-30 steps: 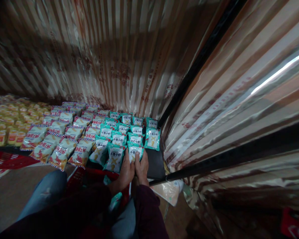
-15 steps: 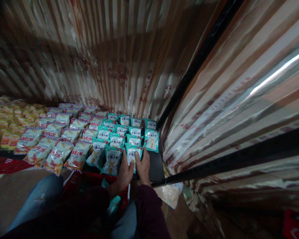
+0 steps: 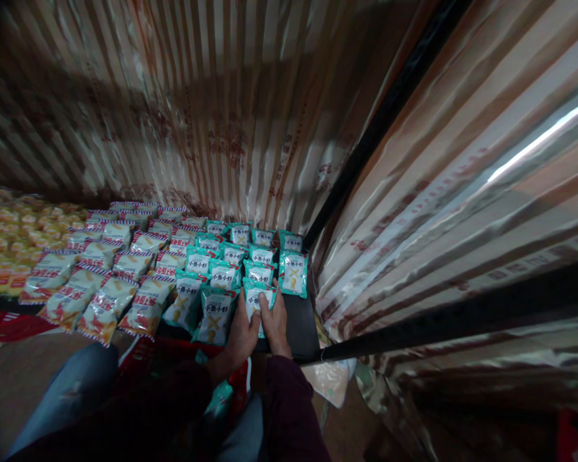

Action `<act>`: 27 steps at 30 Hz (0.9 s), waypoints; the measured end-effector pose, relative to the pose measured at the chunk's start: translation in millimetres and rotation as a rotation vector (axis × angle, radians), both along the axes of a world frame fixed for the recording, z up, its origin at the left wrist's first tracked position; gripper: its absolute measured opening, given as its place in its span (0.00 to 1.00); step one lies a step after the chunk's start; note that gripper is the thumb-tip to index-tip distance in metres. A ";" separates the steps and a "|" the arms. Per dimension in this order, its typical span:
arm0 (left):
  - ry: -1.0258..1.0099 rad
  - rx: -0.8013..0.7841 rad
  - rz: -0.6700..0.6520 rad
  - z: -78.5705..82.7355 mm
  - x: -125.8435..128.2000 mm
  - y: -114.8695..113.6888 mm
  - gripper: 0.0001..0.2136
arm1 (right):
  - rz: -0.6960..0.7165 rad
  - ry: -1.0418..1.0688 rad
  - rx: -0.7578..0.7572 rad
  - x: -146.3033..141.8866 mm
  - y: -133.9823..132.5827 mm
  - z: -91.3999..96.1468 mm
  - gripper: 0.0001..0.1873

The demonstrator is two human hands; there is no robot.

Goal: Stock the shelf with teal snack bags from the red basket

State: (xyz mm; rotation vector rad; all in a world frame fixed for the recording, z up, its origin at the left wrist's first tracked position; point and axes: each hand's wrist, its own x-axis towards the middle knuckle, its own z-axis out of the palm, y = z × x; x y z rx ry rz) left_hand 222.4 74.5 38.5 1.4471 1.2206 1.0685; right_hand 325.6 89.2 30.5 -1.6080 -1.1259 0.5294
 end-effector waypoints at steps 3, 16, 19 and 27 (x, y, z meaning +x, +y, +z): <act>-0.003 -0.006 0.000 1.0 -0.9 -0.6 0.34 | 0.014 0.006 -0.013 -0.5 -0.2 0.7 0.34; 0.028 0.020 -0.029 -0.6 0.6 5.2 0.33 | 0.022 -0.009 -0.056 1.2 1.0 1.5 0.36; 0.043 0.020 -0.024 0.3 0.7 4.9 0.33 | 0.022 -0.013 -0.050 1.4 0.7 1.2 0.36; 0.060 0.013 -0.015 -1.3 2.3 7.8 0.32 | 0.012 -0.016 -0.059 3.6 2.6 -0.8 0.37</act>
